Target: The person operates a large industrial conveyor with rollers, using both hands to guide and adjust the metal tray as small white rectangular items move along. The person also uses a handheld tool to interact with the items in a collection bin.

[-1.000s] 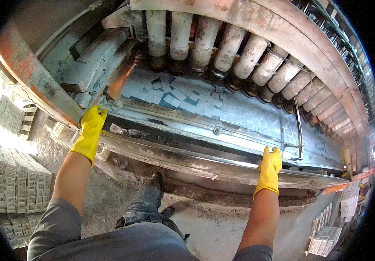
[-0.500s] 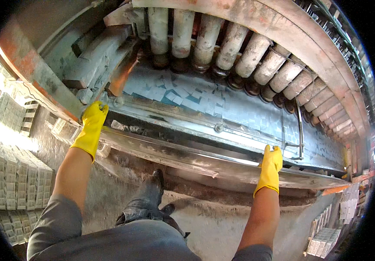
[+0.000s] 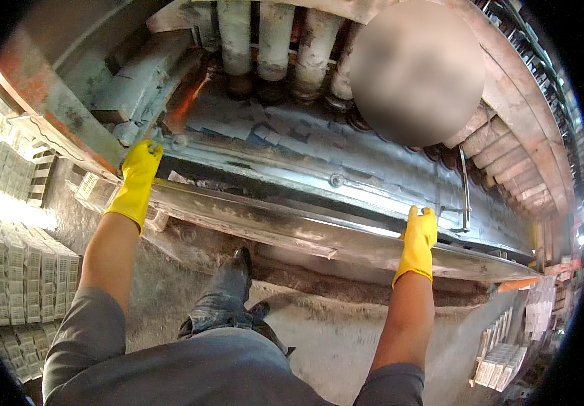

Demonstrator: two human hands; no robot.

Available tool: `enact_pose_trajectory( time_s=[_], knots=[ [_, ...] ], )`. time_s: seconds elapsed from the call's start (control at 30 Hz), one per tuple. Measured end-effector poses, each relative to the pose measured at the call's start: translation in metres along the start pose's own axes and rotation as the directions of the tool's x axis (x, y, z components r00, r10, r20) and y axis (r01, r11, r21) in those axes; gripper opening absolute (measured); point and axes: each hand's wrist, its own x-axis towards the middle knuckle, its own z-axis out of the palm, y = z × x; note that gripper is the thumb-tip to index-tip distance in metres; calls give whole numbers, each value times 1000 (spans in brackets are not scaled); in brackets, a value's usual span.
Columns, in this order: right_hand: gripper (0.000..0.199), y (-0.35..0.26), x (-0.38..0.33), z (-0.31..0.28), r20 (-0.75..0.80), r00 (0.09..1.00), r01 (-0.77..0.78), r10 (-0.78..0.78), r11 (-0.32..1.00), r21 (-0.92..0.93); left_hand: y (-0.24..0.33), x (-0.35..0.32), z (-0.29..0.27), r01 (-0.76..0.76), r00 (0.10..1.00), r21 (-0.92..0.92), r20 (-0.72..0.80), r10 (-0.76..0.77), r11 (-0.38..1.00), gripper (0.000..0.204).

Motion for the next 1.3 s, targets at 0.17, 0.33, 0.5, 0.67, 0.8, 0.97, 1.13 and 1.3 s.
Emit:
enact_pose_trajectory(
  time_s=[0.17,0.33,0.5,0.67,0.8,0.97,1.13,1.3],
  knots=[
    [62,2,9,-1,-12,999,39,-39,999,-27,-3,9,0,-2,1000,-7,10,2,1000,54],
    [62,51,58,5,-199,963,141,-183,968,-206,14,22,-7,-20,997,-27,68,21,999,57],
    [62,-12,19,-5,-43,999,27,-29,999,-47,6,20,-16,-5,1000,23,-18,6,1000,55],
    [62,-26,13,-12,-28,999,30,-31,998,-50,7,27,-27,49,993,5,106,-49,999,58],
    [62,-27,15,-14,-46,997,62,-64,997,-52,11,34,-26,48,994,5,102,-48,999,56],
    [61,-30,22,-9,-78,992,86,-96,989,-123,17,36,-38,33,993,15,113,-34,999,53],
    [62,-56,11,-11,-29,995,86,-91,986,-140,20,31,-52,65,990,45,123,-71,997,51],
    [65,-40,21,1,-111,969,196,-221,960,-199,3,30,-46,-6,999,47,33,4,999,48]
  ],
)
